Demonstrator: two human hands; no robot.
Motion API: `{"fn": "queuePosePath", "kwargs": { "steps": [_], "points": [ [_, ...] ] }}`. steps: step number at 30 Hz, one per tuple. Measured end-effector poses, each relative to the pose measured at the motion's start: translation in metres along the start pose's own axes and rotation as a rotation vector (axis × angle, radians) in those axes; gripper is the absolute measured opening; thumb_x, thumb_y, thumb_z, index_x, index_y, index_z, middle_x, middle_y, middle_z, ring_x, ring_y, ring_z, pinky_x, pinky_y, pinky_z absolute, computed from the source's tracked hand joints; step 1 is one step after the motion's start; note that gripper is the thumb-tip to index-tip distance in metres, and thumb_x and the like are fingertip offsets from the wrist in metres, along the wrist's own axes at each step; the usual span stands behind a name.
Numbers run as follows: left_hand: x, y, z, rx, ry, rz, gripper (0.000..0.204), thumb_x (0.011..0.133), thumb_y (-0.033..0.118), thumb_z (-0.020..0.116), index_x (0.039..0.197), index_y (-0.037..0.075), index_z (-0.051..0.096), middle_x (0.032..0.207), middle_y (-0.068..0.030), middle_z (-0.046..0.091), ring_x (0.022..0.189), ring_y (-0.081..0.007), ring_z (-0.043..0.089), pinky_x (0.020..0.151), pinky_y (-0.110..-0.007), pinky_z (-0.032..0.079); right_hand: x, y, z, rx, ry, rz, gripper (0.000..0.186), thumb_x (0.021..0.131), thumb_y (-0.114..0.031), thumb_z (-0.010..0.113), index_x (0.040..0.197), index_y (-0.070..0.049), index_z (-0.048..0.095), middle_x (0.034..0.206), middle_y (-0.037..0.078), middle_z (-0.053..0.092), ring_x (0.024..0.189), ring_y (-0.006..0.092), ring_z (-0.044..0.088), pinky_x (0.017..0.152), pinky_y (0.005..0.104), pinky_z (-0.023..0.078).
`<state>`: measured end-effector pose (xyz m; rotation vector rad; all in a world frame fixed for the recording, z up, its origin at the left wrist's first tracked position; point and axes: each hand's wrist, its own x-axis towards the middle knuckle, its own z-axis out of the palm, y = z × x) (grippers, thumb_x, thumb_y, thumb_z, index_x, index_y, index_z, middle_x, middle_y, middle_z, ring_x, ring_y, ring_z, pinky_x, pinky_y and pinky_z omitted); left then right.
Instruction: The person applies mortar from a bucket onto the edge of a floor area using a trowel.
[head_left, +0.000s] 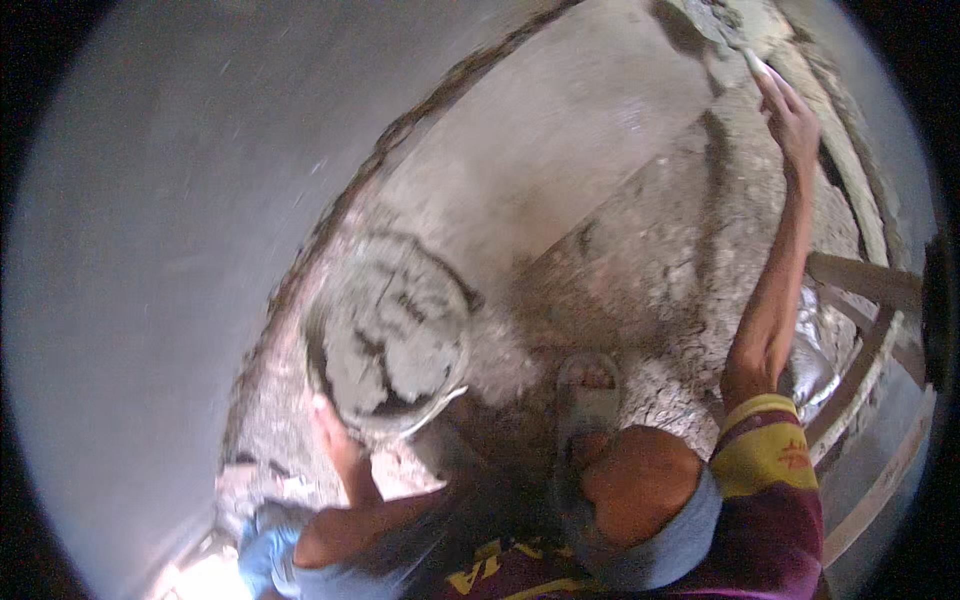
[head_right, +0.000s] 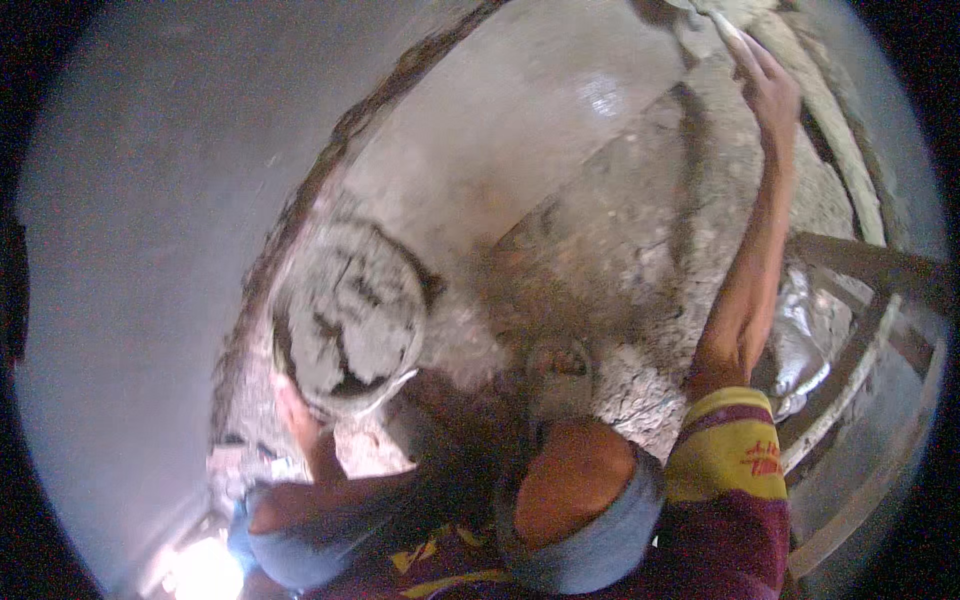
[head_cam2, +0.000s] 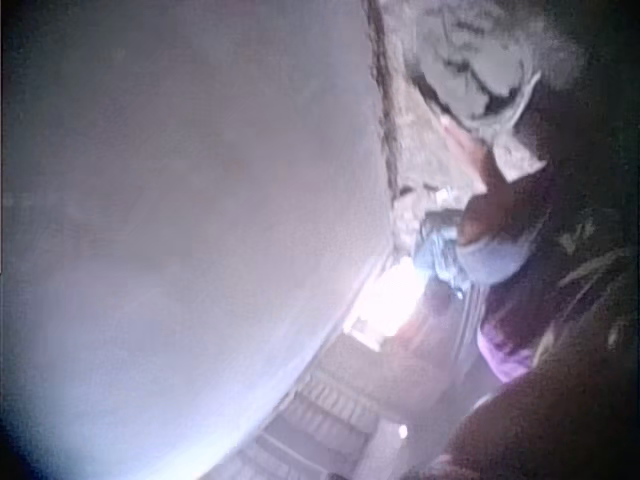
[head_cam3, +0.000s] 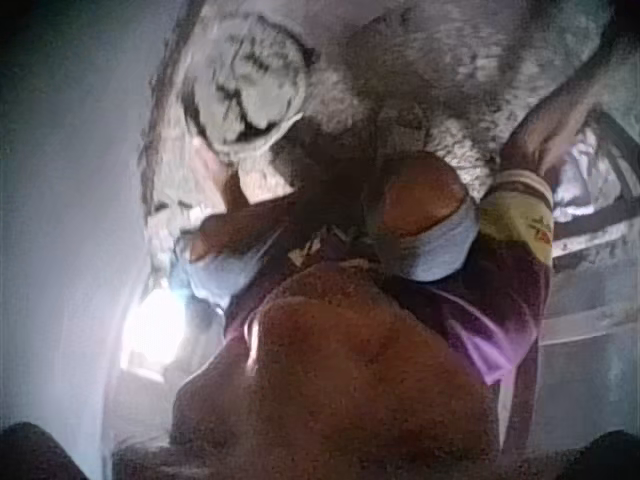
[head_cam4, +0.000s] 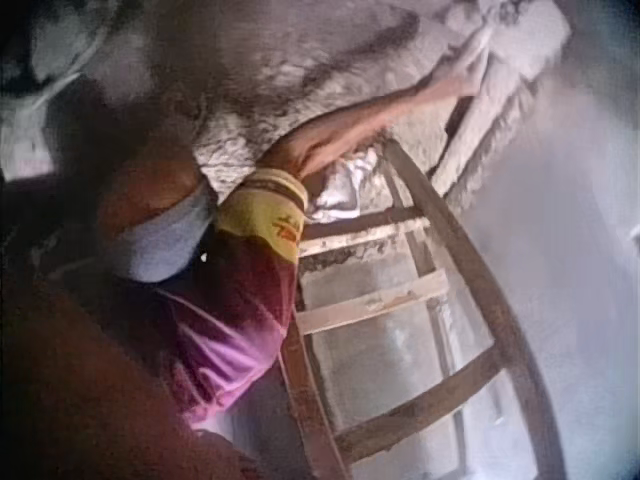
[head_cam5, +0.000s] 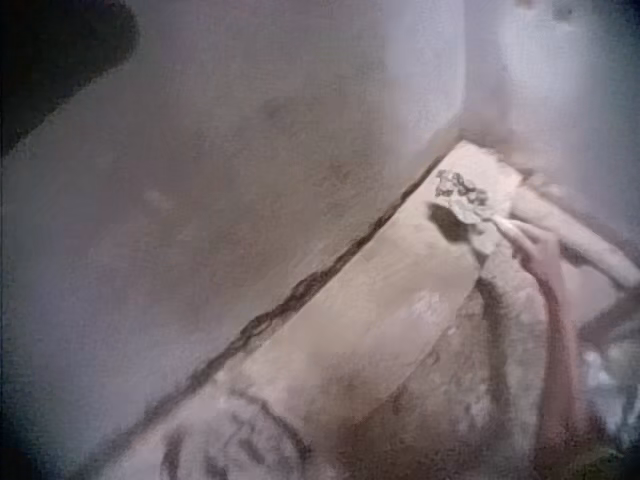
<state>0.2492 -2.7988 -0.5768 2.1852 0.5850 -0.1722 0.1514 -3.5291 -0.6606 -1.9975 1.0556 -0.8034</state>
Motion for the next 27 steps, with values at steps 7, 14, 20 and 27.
{"fn": "queuePosePath", "kwargs": {
  "steps": [7,14,20,27],
  "points": [
    [0.004,-0.004,-0.013,-0.076,-0.014,0.194,0.062,0.111,0.036,0.048,0.153,-0.009,0.040,0.160,-0.0221,0.040,0.147,-0.0284,0.038,0.122,-0.038,0.027,-0.181,-0.186,0.049,0.207,-0.723,-0.055,0.035,0.095,-0.021,0.074,0.125,-0.004,0.074,0.125,0.007,0.074,0.115,0.0172,0.068,0.102,0.0351,0.052],
    [-0.015,-0.006,-0.004,-0.140,-0.079,-0.001,0.069,0.108,0.046,0.052,0.156,-0.002,0.040,0.159,-0.0180,0.041,0.140,-0.0258,0.043,0.116,-0.037,0.032,-0.241,-0.200,0.081,0.178,-0.710,0.120,0.033,0.096,-0.032,0.074,0.123,-0.012,0.077,0.090,0.001,0.076,0.074,0.0115,0.066,0.071,0.0300,0.054],
    [-0.005,-0.062,-0.028,0.099,-0.033,0.161,0.069,0.111,0.044,0.043,0.157,-0.007,0.033,0.155,-0.0232,0.043,0.139,-0.0292,0.044,0.118,-0.039,0.032,-0.146,-0.048,0.003,0.033,-0.372,0.302,0.045,0.095,-0.049,0.072,0.119,-0.011,0.079,0.070,-0.005,0.060,0.052,0.0048,0.043,0.048,0.0227,0.030],
    [0.013,-0.133,-0.044,0.363,-0.132,0.358,0.053,0.109,0.027,0.046,0.144,-0.012,0.046,0.140,-0.0262,0.055,0.125,-0.0326,0.053,0.109,-0.041,0.040,-0.042,0.029,-0.025,0.030,-0.227,0.398,0.043,0.091,-0.054,0.075,0.115,-0.019,0.081,0.069,-0.003,0.060,0.050,0.0070,0.043,0.045,0.0272,0.029]
  ]
}}
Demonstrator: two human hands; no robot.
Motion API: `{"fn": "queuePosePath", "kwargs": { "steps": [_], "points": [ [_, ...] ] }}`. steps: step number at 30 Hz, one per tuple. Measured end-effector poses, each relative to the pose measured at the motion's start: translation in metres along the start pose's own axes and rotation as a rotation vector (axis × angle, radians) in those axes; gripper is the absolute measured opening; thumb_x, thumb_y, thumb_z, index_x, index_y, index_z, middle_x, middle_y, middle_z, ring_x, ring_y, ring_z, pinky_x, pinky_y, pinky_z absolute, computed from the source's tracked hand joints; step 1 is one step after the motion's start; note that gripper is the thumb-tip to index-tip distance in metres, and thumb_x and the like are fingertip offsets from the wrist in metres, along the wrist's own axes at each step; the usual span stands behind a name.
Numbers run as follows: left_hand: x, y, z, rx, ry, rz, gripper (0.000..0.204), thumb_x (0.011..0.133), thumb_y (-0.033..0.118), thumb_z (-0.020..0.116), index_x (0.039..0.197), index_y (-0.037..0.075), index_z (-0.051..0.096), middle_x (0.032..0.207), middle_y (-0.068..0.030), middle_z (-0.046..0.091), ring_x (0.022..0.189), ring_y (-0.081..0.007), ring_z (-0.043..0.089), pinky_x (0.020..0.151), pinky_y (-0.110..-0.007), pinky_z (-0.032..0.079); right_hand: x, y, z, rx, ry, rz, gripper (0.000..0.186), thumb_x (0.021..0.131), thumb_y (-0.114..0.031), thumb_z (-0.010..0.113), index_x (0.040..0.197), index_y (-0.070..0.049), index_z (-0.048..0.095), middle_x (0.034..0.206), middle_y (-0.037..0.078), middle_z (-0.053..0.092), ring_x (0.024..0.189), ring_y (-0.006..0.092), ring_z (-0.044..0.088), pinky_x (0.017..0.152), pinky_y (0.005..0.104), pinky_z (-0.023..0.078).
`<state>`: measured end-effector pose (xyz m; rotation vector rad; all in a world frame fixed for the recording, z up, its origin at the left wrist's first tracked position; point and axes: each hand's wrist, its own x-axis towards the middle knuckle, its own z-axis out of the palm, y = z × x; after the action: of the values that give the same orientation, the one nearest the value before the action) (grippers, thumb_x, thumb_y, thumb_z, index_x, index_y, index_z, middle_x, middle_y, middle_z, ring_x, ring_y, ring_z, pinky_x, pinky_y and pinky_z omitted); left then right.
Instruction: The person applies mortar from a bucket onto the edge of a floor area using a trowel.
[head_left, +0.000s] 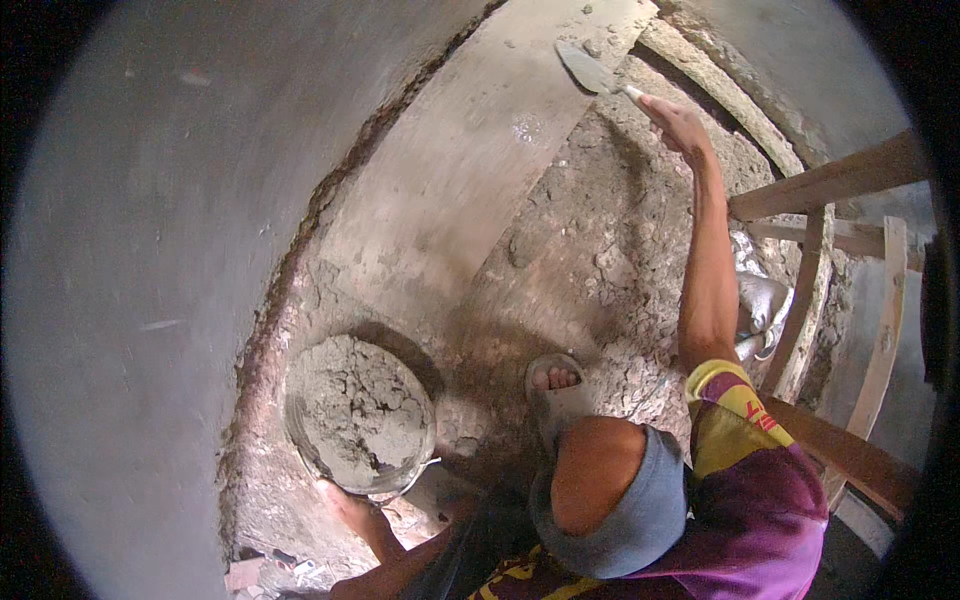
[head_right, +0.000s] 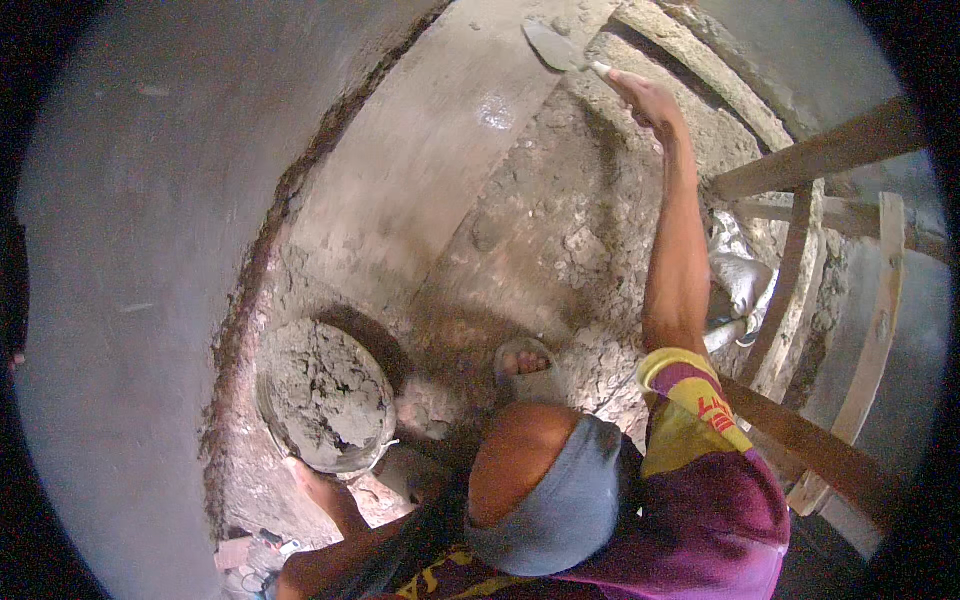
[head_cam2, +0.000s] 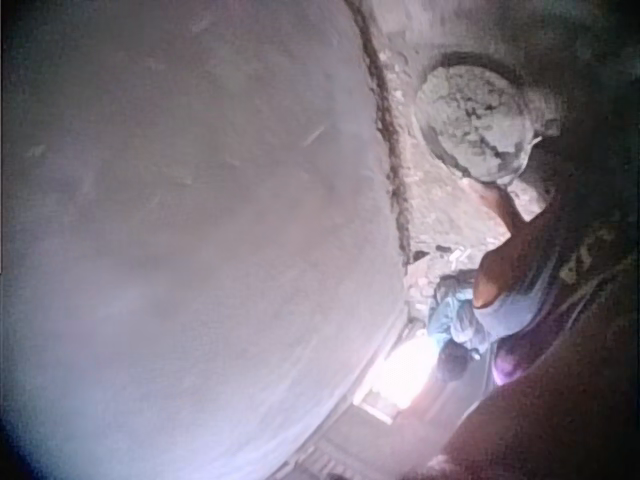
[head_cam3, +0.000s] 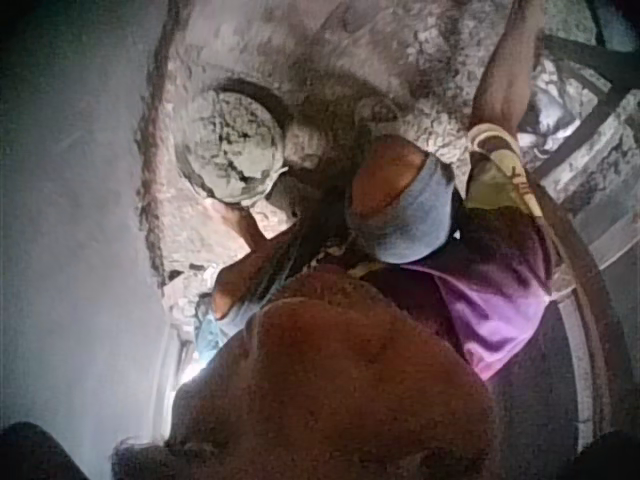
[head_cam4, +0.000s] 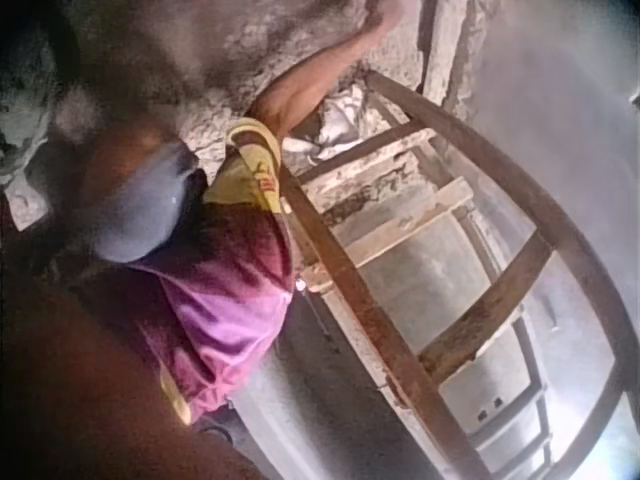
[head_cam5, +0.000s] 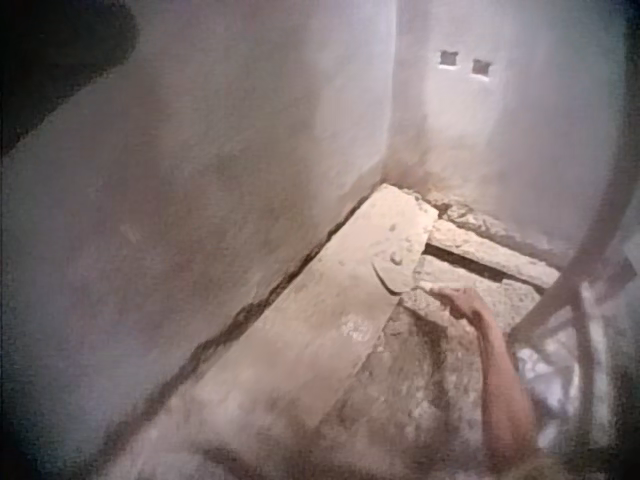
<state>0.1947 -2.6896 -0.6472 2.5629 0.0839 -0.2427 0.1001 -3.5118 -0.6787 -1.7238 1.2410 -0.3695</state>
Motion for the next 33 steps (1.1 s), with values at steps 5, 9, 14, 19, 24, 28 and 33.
{"fn": "queuePosePath", "kwargs": {
  "steps": [5,9,14,19,24,28,33],
  "points": [
    [0.005,0.039,0.003,-0.416,0.154,-0.137,0.047,0.106,0.023,0.046,0.138,-0.011,0.049,0.131,-0.0237,0.059,0.118,-0.0338,0.056,0.106,-0.044,0.042,0.053,-0.020,-0.011,0.027,-0.025,-0.049,0.043,0.096,-0.050,0.071,0.123,-0.016,0.077,0.073,-0.003,0.059,0.050,0.0061,0.041,0.044,0.0261,0.028],
    [0.005,0.040,0.001,-0.459,0.137,-0.136,0.049,0.107,0.029,0.046,0.137,-0.009,0.052,0.130,-0.0252,0.060,0.116,-0.0347,0.057,0.103,-0.047,0.045,0.099,-0.029,-0.026,-0.041,0.042,-0.171,0.043,0.098,-0.049,0.067,0.124,-0.016,0.077,0.070,-0.003,0.057,0.048,0.0059,0.038,0.043,0.0270,0.026],
    [0.004,0.058,-0.010,-0.150,-0.035,-0.064,0.052,0.106,0.030,0.045,0.139,-0.009,0.049,0.135,-0.0273,0.057,0.121,-0.0368,0.056,0.105,-0.047,0.044,0.147,-0.035,-0.052,-0.021,0.103,-0.015,0.046,0.093,-0.051,0.070,0.120,-0.015,0.078,0.069,0.000,0.059,0.049,0.0082,0.040,0.044,0.0286,0.030],
    [0.009,0.017,-0.017,-0.158,-0.028,-0.083,0.055,0.111,0.039,0.041,0.149,-0.001,0.046,0.143,-0.0180,0.053,0.129,-0.0287,0.051,0.111,-0.043,0.039,0.209,-0.036,-0.079,-0.148,0.140,-0.052,0.042,0.095,-0.052,0.067,0.116,-0.018,0.078,0.068,-0.001,0.059,0.051,0.0093,0.045,0.044,0.0322,0.033],
    [0.015,0.032,-0.005,-0.619,-0.022,-0.213,0.062,0.112,0.046,0.037,0.151,-0.003,0.044,0.148,-0.0175,0.051,0.132,-0.0284,0.051,0.112,-0.042,0.040,0.253,-0.033,-0.102,-0.079,0.159,-0.003,0.038,0.097,-0.046,0.069,0.126,-0.024,0.076,0.073,-0.001,0.060,0.044,0.0082,0.037,0.040,0.0296,0.025],
    [0.013,0.055,0.006,-0.470,-0.032,-0.232,0.061,0.112,0.044,0.038,0.150,-0.003,0.045,0.148,-0.0182,0.052,0.132,-0.0291,0.052,0.111,-0.042,0.041,0.277,-0.011,-0.122,-0.323,0.271,-0.189,0.045,0.096,-0.056,0.066,0.123,-0.022,0.078,0.080,0.002,0.069,0.070,0.0140,0.058,0.066,0.0336,0.046],
    [0.012,0.052,-0.018,-0.417,0.028,-0.195,0.059,0.112,0.042,0.038,0.149,-0.004,0.046,0.148,-0.0191,0.052,0.131,-0.0300,0.053,0.109,-0.042,0.042,0.293,0.001,-0.046,-0.476,0.633,-0.481,0.043,0.097,-0.052,0.065,0.129,-0.024,0.074,0.102,0.009,0.077,0.091,0.0241,0.071,0.080,0.0387,0.055]
  ]
}}
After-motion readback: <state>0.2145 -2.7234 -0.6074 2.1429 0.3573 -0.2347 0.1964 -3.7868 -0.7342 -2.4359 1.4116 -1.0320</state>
